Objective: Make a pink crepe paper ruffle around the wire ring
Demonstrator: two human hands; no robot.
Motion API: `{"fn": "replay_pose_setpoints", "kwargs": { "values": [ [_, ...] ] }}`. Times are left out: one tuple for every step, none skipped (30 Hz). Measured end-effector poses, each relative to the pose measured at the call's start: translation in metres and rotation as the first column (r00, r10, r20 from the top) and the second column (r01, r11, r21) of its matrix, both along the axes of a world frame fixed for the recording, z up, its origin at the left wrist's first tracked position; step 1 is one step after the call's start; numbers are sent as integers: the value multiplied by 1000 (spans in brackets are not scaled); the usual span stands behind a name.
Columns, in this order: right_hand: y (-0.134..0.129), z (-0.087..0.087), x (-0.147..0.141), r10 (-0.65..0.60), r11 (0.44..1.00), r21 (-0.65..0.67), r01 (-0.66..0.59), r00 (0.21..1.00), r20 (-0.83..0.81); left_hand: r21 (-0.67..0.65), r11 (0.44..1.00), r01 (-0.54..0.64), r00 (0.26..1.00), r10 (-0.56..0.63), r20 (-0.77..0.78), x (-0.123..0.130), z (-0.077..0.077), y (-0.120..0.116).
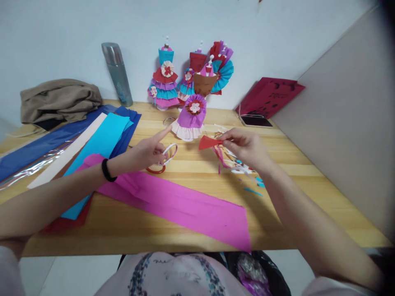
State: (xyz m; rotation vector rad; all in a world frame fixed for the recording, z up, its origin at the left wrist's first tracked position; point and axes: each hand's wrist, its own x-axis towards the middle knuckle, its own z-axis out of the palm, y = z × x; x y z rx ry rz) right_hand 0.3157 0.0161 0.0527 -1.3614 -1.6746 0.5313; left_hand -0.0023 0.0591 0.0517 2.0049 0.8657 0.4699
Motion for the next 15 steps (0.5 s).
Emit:
{"fn": "replay_pose_setpoints", "kwargs": {
  "values": [
    [-3, -4, -2, 39, 999, -9, -39, 998, 51, 8, 1000, -11, 1000, 11, -4, -3, 4, 4],
    [-5, -7, -4, 81, 997, -18, -79, 991, 109, 27, 999, -23, 1000, 23, -11, -6, 8, 6],
    [-8, -9, -7, 123, 992, -27, -120, 978, 169, 68, 997, -39, 999, 40, -27, -8, 13, 9],
    [-10, -11, -9, 164, 987, -38, -159, 961, 224, 135, 989, -58, 996, 66, -57, -10, 18, 11],
    [-12, -12, -11, 199, 980, -51, -192, 943, 266, 226, 971, -78, 989, 104, -106, -12, 22, 13],
    [-13, -13, -14, 234, 972, -69, -223, 926, 297, 332, 939, -90, 972, 155, -174, -13, 24, 16],
    [-14, -14, -17, 268, 964, -87, -253, 910, 316, 441, 894, -82, 943, 213, -256, -15, 25, 20],
    [-15, -15, -20, 297, 955, -100, -280, 899, 322, 543, 838, -47, 901, 271, -340, -16, 25, 24],
    [-15, -15, -24, 320, 947, -104, -303, 892, 318, 626, 780, 10, 847, 326, -420, -17, 22, 29],
    [-14, -16, -28, 335, 942, -96, -322, 890, 308, 678, 730, 90, 796, 356, -490, -18, 17, 36],
    [-13, -15, -34, 342, 939, -77, -335, 892, 296, 705, 688, 174, 756, 365, -544, -19, 11, 42],
    [-10, -14, -41, 338, 940, -46, -339, 898, 283, 701, 673, 237, 716, 366, -594, -20, 4, 50],
    [-7, -13, -49, 322, 943, -7, -333, 907, 272, 689, 673, 268, 686, 369, -627, -21, -3, 57],
    [-3, -10, -57, 295, 948, 38, -315, 919, 262, 674, 683, 280, 679, 355, -642, -22, -11, 64],
    [2, -8, -66, 256, 954, 89, -285, 934, 250, 665, 693, 276, 696, 333, -636, -22, -18, 70]
  ]
}}
